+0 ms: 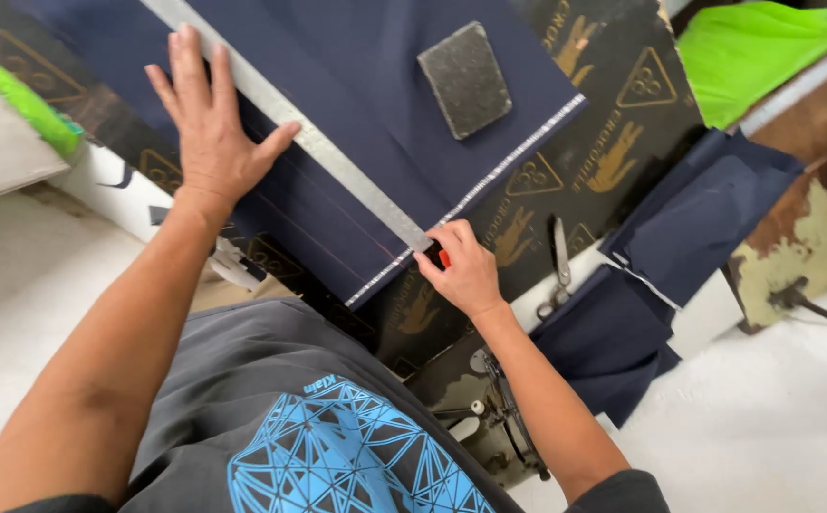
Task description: The person measures and marks a large piece of dark blue fabric using a tape measure, a metal ruler, and a red chalk marker. They then use a pair of scissors to cut the fabric along the marked lines.
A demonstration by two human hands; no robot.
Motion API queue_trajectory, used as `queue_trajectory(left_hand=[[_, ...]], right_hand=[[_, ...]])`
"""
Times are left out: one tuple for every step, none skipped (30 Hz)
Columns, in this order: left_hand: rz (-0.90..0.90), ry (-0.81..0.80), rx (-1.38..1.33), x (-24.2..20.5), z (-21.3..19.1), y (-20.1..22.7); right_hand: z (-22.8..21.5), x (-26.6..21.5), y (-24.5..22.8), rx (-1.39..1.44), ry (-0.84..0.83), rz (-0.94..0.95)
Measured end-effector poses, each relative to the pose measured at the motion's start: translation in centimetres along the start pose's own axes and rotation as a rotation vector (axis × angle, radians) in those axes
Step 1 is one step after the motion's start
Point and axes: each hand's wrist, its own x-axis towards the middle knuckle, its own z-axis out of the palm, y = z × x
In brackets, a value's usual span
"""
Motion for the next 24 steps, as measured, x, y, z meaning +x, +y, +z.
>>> queue_trajectory(left_hand=[[-0.011,0.004,0.016,-0.2,0.0,-0.2],[-0.012,-0.001,0.047,-0.2,0.2,-0.2],[-0.013,-0.007,0.078,-0.1,0.4,-0.2],[-0.018,-0.006,0.082,-0.1,0.2,-0.1],[-0.045,-0.014,0.069,0.0,0.1,0.1],[-0.066,-0.021,0.052,0.3,0.1,0.4],[-0.066,-0.019,0.052,0.3,0.3,0.2],[-0.073,-0.034,0.085,0.2,0.5,0.1],[-0.08,-0.049,0.119,0.1,0.8,0.0],[-0.077,-0.051,0.118,0.2,0.6,0.1],[-0.082,-0.045,0.098,0.2,0.4,0.3],[-0.086,-0.037,0.078,0.3,0.3,0.4],[-0.082,-0.037,0.075,0.5,0.0,0.6],[-0.075,-0.028,0.05,0.5,-0.2,0.8],[-0.067,-0.02,0.026,0.5,-0.4,1.0],[-0.064,-0.023,0.021,0.5,-0.6,0.9],[-0.05,-0.015,0.019,0.5,-0.7,0.9],[-0.036,-0.01,0.01,0.5,-0.6,1.1],[-0.033,-0.017,-0.001,0.5,-0.5,0.8],[-0.043,-0.037,0.015,0.4,-0.3,0.6],[-0.052,-0.058,0.031,0.3,-0.1,0.4],[-0.046,-0.067,0.02,0.4,-0.5,0.9],[-0.072,-0.093,0.0,0.6,-0.9,1.4],[-0.1,-0.115,-0.014,0.8,-1.5,1.6]], right_hand=[[0.3,0.0,-0.2,0.011,-0.005,-0.016],[0.4,-0.1,-0.1,-0.002,0.029,-0.017],[0.4,-0.1,-0.1,-0.015,0.063,-0.017],[0.5,-0.1,-0.2,-0.012,0.06,-0.022],[0.5,-0.1,-0.2,-0.017,0.054,-0.013],[0.5,-0.1,-0.1,-0.025,0.052,0.0],[0.5,0.0,-0.1,-0.025,0.053,-0.001],[0.6,0.0,-0.1,-0.028,0.057,0.0],[0.6,-0.1,-0.1,-0.031,0.061,0.001],[0.6,-0.1,-0.1,-0.031,0.063,0.004],[0.5,-0.1,-0.1,-0.03,0.052,0.004],[0.5,0.0,0.0,-0.03,0.043,0.004],[0.5,0.0,0.0,-0.032,0.045,0.007],[0.5,-0.1,-0.1,-0.027,0.055,0.004],[0.6,-0.1,-0.1,-0.022,0.065,0.002],[0.7,-0.1,-0.1,-0.025,0.064,0.008],[0.7,-0.1,0.0,-0.022,0.064,-0.001],[0.6,-0.3,0.1,-0.022,0.061,-0.005],[0.6,-0.1,0.1,-0.029,0.058,0.007],[0.6,-0.2,0.1,-0.014,0.077,-0.013],[0.6,-0.3,0.1,0.0,0.097,-0.033],[0.5,-0.3,0.1,-0.006,0.095,-0.019],[0.5,-0.4,0.1,-0.007,0.102,-0.019],[0.5,-0.1,0.0,-0.004,0.11,-0.028]])
